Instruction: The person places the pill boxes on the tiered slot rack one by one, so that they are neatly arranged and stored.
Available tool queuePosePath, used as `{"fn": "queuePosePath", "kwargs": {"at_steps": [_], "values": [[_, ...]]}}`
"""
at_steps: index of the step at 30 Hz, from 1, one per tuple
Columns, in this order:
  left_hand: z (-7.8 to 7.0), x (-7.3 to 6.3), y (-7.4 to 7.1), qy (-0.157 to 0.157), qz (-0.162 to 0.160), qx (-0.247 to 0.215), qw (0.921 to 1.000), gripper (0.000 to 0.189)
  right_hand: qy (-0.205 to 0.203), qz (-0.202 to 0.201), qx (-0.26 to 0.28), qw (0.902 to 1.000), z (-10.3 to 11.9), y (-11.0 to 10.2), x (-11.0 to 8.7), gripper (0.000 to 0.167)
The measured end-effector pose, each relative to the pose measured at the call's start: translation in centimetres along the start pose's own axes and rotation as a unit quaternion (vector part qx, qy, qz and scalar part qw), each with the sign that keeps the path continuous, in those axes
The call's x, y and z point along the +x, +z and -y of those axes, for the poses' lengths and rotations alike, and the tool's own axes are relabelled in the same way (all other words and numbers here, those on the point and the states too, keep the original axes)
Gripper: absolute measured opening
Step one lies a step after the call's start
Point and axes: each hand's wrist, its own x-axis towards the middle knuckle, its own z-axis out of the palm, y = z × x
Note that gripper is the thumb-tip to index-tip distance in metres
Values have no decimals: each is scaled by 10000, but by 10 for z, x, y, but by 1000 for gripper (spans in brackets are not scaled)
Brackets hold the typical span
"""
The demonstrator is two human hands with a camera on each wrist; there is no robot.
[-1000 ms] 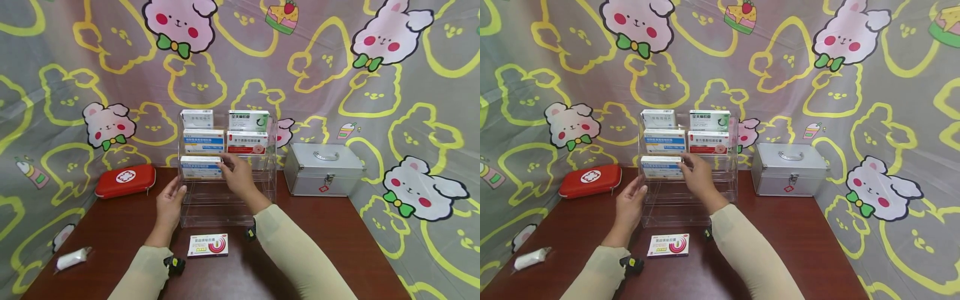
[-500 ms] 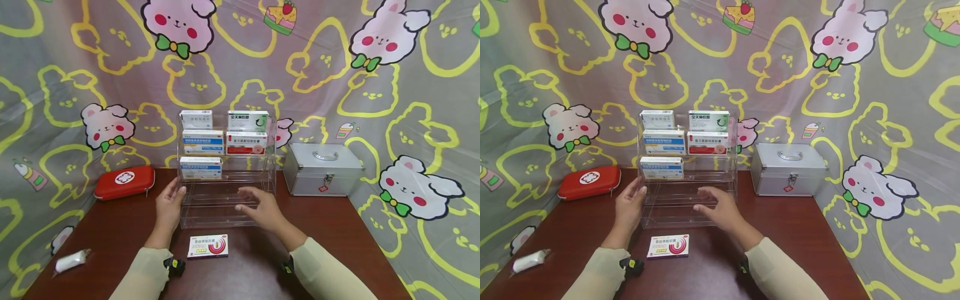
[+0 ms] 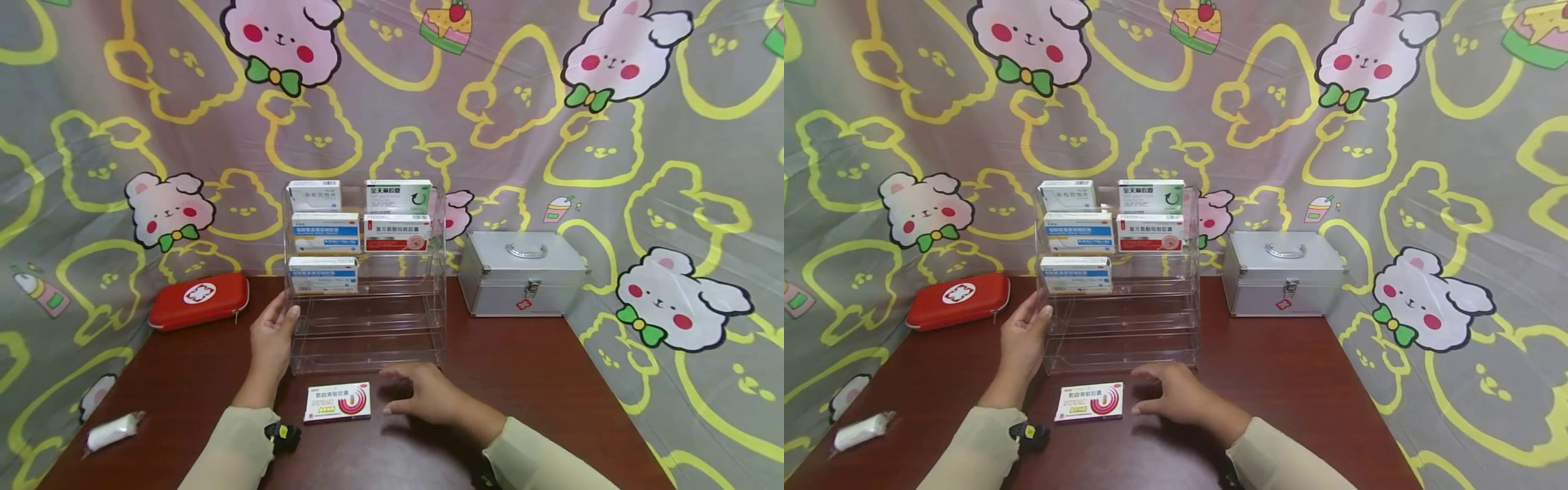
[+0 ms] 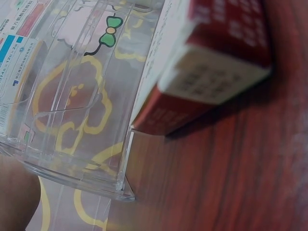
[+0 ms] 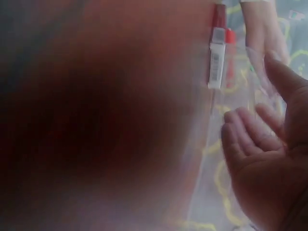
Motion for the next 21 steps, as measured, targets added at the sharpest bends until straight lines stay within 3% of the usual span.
{"fn": "queuePosePath", "kwargs": {"at_steps": [4, 21], "values": [[1, 1, 0, -59, 10, 65, 10000, 53, 77, 229, -228, 9994, 0, 8, 4, 65], [2, 2, -2, -22, 80, -2, 10000, 53, 163, 549, -630, 9964, 5, 20, 24, 68]]}}
